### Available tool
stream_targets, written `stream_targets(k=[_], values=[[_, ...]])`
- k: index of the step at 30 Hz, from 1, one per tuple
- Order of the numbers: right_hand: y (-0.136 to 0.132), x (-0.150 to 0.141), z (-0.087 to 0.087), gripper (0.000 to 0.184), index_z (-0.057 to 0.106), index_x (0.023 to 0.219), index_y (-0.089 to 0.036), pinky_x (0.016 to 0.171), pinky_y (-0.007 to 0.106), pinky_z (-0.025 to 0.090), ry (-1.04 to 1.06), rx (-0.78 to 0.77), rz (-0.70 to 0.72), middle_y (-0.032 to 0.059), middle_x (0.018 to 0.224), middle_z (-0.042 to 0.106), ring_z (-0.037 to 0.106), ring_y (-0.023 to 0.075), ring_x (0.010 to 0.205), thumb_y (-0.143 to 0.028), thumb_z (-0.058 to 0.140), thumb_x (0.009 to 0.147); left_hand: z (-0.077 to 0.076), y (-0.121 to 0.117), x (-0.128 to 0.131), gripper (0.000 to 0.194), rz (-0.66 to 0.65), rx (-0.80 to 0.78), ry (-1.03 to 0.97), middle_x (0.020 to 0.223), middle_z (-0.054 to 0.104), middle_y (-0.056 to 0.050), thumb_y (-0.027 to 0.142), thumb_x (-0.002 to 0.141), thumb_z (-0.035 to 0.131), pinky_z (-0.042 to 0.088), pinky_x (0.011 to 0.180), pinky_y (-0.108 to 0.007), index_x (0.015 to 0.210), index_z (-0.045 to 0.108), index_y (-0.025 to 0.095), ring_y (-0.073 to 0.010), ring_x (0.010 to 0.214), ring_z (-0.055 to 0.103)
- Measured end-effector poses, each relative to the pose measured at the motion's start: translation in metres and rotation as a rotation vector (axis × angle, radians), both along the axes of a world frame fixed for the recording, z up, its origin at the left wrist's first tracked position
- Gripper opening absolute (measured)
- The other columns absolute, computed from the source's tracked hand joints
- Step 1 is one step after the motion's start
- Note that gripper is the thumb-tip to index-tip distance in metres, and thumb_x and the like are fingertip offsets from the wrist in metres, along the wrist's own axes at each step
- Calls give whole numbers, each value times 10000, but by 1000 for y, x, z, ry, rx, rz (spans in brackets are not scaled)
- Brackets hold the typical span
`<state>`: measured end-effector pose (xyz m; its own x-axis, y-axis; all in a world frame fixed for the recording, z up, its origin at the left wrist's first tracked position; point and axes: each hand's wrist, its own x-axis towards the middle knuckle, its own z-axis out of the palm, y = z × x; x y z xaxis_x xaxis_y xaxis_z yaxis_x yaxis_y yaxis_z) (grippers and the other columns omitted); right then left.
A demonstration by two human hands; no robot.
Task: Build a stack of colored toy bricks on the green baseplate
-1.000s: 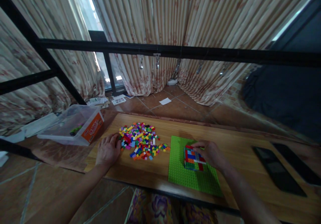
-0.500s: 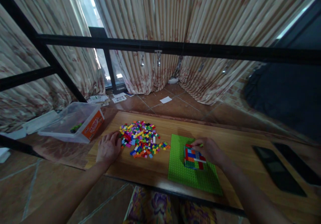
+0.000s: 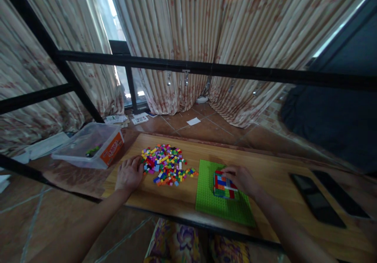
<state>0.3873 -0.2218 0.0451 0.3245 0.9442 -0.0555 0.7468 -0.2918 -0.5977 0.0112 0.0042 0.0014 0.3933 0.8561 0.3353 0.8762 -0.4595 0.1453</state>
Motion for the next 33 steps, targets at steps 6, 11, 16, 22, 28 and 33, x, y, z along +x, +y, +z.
stream_targets(k=[6, 11, 16, 22, 28, 33], values=[[-14, 5, 0, 409, 748, 1010, -202, 931, 375, 502, 179, 202, -181, 69, 1081, 741, 673, 248, 1031, -490, 504, 851, -1, 0, 1, 430, 4, -6, -7, 1268, 623, -120, 351, 916, 388, 427, 986, -475, 1223, 607, 146, -317, 1147, 542], [-11, 3, 1, 465, 755, 921, -204, 876, 353, 512, 190, 209, -171, 53, 967, 759, 685, 243, 946, -556, 456, 869, -2, 1, 1, 434, 12, -8, -15, 1269, 622, -117, 353, 910, 399, 426, 991, -471, 1243, 595, 157, -311, 1152, 542], [5, -6, -13, 472, 770, 839, -193, 732, 303, 504, 186, 65, -141, 38, 823, 752, 681, 215, 800, -571, 486, 841, -1, 0, 1, 426, 12, -18, -2, 1269, 621, -112, 354, 913, 397, 426, 988, -460, 1234, 598, 158, -308, 1149, 538], [11, -9, -19, 430, 781, 856, -207, 706, 302, 491, 225, 14, -164, 24, 816, 759, 687, 212, 771, -561, 544, 796, -1, -2, 2, 420, 16, -21, -11, 1262, 623, -110, 346, 908, 405, 422, 983, -455, 1237, 594, 163, -301, 1127, 541], [9, -11, -20, 414, 776, 848, -204, 695, 299, 496, 255, 11, -177, 26, 815, 761, 690, 212, 764, -552, 557, 798, 1, -4, 2, 400, 15, -41, -29, 1259, 626, -99, 333, 900, 425, 412, 996, -448, 1222, 601, 175, -292, 1138, 536], [8, -9, -17, 417, 771, 855, -217, 665, 284, 493, 218, -22, -146, 13, 793, 752, 687, 205, 745, -554, 528, 822, 0, -4, 2, 402, 12, -33, -30, 1255, 624, -100, 340, 909, 420, 407, 997, -443, 1232, 591, 173, -291, 1142, 536]])
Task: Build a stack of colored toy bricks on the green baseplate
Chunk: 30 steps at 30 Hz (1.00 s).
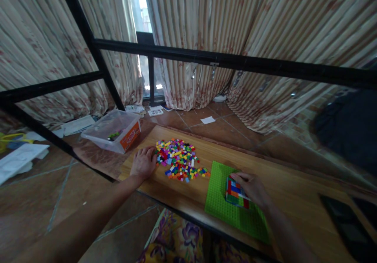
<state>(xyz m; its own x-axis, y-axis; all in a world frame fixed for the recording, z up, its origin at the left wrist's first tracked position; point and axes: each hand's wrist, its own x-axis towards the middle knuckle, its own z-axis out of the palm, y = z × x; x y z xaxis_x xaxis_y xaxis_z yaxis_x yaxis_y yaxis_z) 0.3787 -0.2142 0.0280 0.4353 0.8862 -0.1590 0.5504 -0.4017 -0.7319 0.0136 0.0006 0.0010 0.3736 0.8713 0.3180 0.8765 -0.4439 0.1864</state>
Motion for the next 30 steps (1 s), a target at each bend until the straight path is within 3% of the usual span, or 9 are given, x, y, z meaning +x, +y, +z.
stream_targets(k=[5, 9, 13, 16, 21, 30], values=[[5, -9, 9, 403, 745, 851, -223, 798, 316, 494, -262, 82, 38, 46, 893, 748, 687, 220, 854, -503, 457, 878, 1, -2, 1, 383, -4, -6, -26, 1251, 627, -93, 325, 910, 426, 409, 990, -439, 1220, 595, 177, -283, 1134, 542], [31, -51, 18, 375, 729, 903, -198, 891, 317, 460, -441, 206, 36, 92, 975, 738, 667, 218, 946, -424, 429, 916, 1, -3, 1, 374, -1, -10, -32, 1238, 632, -88, 325, 909, 435, 412, 976, -448, 1215, 598, 185, -291, 1135, 537], [70, -104, 28, 326, 732, 938, -242, 779, 268, 459, -483, -29, 129, 64, 920, 751, 686, 194, 865, -365, 431, 942, 0, -3, 1, 369, 2, -23, -49, 1255, 624, -87, 315, 902, 449, 408, 986, -441, 1221, 596, 201, -281, 1136, 537], [95, -128, 32, 327, 735, 976, -247, 775, 266, 458, -532, -166, 131, 80, 953, 753, 692, 203, 915, -322, 418, 950, 1, -3, 1, 368, -1, -26, -50, 1254, 623, -89, 319, 904, 450, 405, 992, -440, 1222, 595, 205, -280, 1142, 534], [113, -137, 28, 295, 737, 987, -212, 781, 294, 480, -556, -238, 128, 123, 977, 746, 694, 241, 955, -325, 474, 916, 3, -4, 2, 369, 9, -46, -50, 1268, 613, -89, 322, 899, 454, 413, 977, -447, 1220, 602, 217, -284, 1142, 531], [122, -142, 26, 249, 714, 1028, -222, 792, 303, 489, -551, -260, 135, 123, 1027, 740, 685, 259, 1003, -300, 561, 849, 0, -3, 1, 357, 8, -20, -47, 1264, 617, -86, 325, 911, 444, 404, 985, -439, 1207, 601, 201, -282, 1137, 530]])
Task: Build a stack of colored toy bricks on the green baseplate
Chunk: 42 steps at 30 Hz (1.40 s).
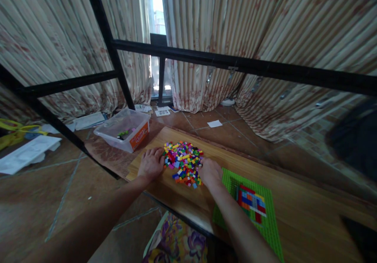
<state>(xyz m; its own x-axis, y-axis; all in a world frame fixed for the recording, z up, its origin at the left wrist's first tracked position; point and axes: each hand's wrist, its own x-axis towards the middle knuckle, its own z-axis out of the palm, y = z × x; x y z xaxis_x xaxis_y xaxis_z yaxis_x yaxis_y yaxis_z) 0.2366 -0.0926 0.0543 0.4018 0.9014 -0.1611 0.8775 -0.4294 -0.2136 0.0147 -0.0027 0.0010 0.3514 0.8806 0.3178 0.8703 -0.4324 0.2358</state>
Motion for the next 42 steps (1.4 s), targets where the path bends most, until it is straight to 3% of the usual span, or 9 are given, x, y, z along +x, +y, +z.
stream_targets(k=[11, 16, 26, 33, 39, 42], values=[[-14, -8, -4, 283, 652, 1112, -168, 770, 313, 493, -9, 50, 53, 155, 1063, 706, 690, 254, 965, -249, 464, 916, 0, 1, 0, 361, 5, -7, -4, 1271, 614, -99, 321, 902, 452, 405, 1000, -449, 1204, 604, 193, -284, 1146, 534], [-22, -7, -5, 329, 612, 1163, -149, 786, 285, 473, 12, 88, 79, 144, 1100, 673, 683, 202, 929, -135, 378, 932, -2, 3, -2, 366, -3, 4, 13, 1277, 613, -93, 324, 905, 441, 410, 998, -436, 1205, 604, 192, -282, 1148, 536], [-26, -2, -8, 278, 648, 1041, -165, 792, 236, 436, 116, 136, 161, 102, 1090, 643, 642, 153, 903, -109, 397, 935, -2, 6, -3, 396, -4, 39, 58, 1260, 628, -97, 344, 918, 408, 421, 990, -434, 1221, 598, 174, -290, 1134, 547], [-32, 3, -4, 267, 670, 983, -171, 814, 221, 441, 187, 255, 173, 83, 1041, 661, 628, 143, 926, -107, 415, 935, 2, 6, -4, 411, -7, 31, 90, 1271, 625, -93, 335, 913, 405, 423, 996, -427, 1229, 599, 159, -291, 1132, 547], [-80, 21, 0, 282, 689, 1020, -194, 853, 299, 478, 328, 651, 66, 77, 1006, 711, 651, 190, 940, -143, 434, 910, 0, 8, -4, 407, -8, 44, 105, 1270, 626, -92, 341, 912, 404, 427, 986, -420, 1217, 605, 162, -287, 1129, 553], [-119, 44, -3, 266, 694, 1006, -205, 834, 334, 501, 357, 722, -86, 80, 1018, 722, 671, 205, 910, -268, 454, 910, -2, 9, -5, 409, -10, 67, 101, 1259, 631, -100, 339, 906, 411, 426, 986, -430, 1222, 602, 163, -289, 1119, 560]])
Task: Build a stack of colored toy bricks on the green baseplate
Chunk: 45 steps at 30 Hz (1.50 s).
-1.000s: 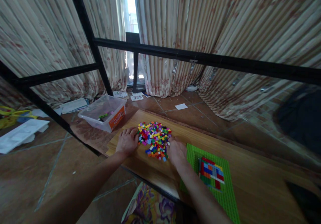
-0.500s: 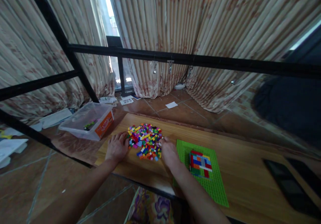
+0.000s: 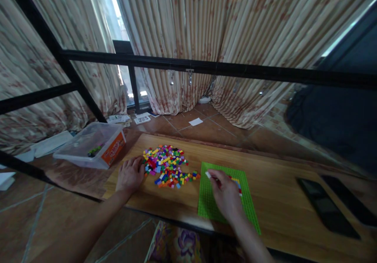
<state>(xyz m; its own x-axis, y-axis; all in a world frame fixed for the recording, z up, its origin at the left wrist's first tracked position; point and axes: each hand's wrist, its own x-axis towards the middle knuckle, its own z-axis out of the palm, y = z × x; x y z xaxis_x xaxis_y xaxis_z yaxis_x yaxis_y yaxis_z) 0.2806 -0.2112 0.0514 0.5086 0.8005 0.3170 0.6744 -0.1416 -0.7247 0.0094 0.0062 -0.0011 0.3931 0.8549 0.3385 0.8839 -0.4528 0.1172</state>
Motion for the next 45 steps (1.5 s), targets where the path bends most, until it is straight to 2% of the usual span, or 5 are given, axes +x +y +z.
stream_targets(k=[5, 11, 21, 27, 45], values=[[-49, 56, -11, 341, 698, 998, -178, 712, 363, 519, -2, -139, -319, 100, 923, 736, 678, 228, 744, -382, 470, 846, 1, 0, 0, 424, -7, 6, -2, 1259, 631, -109, 347, 901, 412, 440, 958, -445, 1236, 596, 163, -299, 1114, 559], [-49, 97, -14, 358, 702, 986, -169, 786, 369, 513, -142, -171, -130, 109, 954, 725, 677, 234, 830, -332, 408, 863, -1, 3, 0, 443, -5, -3, 13, 1264, 629, -109, 357, 904, 393, 427, 982, -441, 1240, 594, 149, -300, 1121, 555], [-39, 112, -12, 329, 733, 964, -210, 823, 338, 510, -141, -261, 159, 71, 950, 727, 678, 205, 873, -219, 421, 862, -1, 5, 0, 447, -4, -23, 14, 1265, 625, -100, 364, 908, 361, 412, 1010, -426, 1233, 589, 159, -288, 1140, 549], [-38, 123, -19, 294, 726, 1024, -209, 853, 339, 529, -21, -237, 138, 59, 1016, 744, 694, 212, 941, -266, 505, 839, -1, 5, 0, 456, -2, -32, 16, 1277, 616, -102, 370, 917, 344, 396, 1034, -425, 1238, 585, 152, -287, 1166, 539], [-41, 114, -18, 230, 767, 866, -244, 795, 360, 562, 96, -157, 116, 36, 900, 767, 716, 224, 853, -370, 580, 820, 3, 2, 1, 424, 0, -29, -11, 1261, 629, -104, 349, 898, 395, 418, 1001, -443, 1226, 601, 179, -288, 1133, 553]])
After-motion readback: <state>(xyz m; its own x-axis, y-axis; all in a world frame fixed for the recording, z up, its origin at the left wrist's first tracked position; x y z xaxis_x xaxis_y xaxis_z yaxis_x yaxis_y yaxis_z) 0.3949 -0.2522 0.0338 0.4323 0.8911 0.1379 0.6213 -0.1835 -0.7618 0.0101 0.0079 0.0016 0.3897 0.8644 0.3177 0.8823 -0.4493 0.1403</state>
